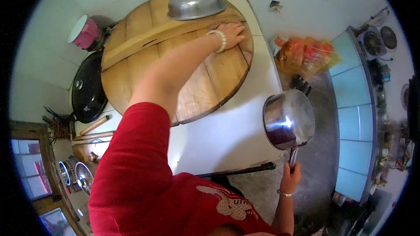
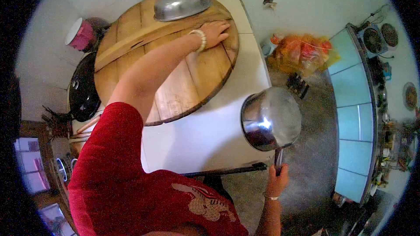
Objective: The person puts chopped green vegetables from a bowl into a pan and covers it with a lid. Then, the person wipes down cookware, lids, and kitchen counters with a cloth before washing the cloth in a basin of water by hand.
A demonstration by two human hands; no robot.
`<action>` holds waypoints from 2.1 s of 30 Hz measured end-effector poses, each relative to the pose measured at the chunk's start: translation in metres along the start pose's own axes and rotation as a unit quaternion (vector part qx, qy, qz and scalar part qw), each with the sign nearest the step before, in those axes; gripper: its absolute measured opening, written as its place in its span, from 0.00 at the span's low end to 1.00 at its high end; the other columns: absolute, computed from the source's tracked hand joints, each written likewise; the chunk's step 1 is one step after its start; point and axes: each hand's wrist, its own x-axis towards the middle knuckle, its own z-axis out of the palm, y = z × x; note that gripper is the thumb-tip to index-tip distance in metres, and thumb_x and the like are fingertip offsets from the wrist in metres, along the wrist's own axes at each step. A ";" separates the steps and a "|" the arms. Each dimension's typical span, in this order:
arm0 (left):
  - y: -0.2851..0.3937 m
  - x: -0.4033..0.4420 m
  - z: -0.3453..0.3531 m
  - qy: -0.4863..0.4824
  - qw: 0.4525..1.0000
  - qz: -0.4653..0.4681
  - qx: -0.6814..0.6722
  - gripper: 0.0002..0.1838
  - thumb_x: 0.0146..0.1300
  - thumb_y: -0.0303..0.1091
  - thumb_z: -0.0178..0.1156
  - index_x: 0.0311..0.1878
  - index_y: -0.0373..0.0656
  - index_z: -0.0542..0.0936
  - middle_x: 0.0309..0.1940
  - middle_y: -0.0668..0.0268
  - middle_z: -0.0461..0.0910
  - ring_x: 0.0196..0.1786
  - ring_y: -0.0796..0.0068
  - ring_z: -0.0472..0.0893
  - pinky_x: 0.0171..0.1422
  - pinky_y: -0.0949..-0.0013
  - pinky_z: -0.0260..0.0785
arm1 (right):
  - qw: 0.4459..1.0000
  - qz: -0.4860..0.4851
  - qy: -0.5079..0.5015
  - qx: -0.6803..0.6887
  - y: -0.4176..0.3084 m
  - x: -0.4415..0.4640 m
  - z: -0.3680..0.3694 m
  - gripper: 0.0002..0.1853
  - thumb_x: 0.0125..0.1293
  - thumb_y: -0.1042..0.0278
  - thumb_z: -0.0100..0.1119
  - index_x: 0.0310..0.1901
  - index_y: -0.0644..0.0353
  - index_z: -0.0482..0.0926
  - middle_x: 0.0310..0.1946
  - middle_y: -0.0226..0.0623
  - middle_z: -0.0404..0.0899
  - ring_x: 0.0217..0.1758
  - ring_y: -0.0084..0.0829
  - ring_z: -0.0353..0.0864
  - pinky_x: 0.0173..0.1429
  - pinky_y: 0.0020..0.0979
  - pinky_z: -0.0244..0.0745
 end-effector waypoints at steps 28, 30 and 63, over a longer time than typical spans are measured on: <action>0.027 -0.032 0.007 -0.025 0.999 -0.014 0.039 0.16 0.60 0.37 0.49 0.51 0.50 0.75 0.55 0.59 0.68 0.57 0.59 0.68 0.58 0.60 0.64 | 0.992 -0.094 -0.078 0.002 -0.071 0.046 0.031 0.10 0.56 0.69 0.59 0.38 0.63 0.72 0.25 0.30 0.67 0.29 0.22 0.66 0.36 0.26 0.65; 0.023 0.008 -0.003 0.001 0.998 -0.063 -0.004 0.14 0.60 0.35 0.49 0.49 0.49 0.76 0.52 0.59 0.70 0.55 0.59 0.69 0.57 0.60 0.64 | 0.996 -0.049 -0.072 0.002 -0.068 0.037 0.026 0.11 0.55 0.68 0.60 0.37 0.63 0.72 0.25 0.30 0.67 0.29 0.23 0.65 0.36 0.26 0.65; -0.171 -0.368 -0.157 0.328 0.883 -0.317 -0.108 0.12 0.53 0.25 0.58 0.43 0.42 0.79 0.41 0.60 0.77 0.41 0.65 0.78 0.46 0.70 0.70 | 0.784 -0.499 -0.359 -0.084 -0.310 0.157 0.247 0.15 0.51 0.63 0.61 0.37 0.63 0.72 0.33 0.43 0.73 0.39 0.42 0.71 0.46 0.37 0.66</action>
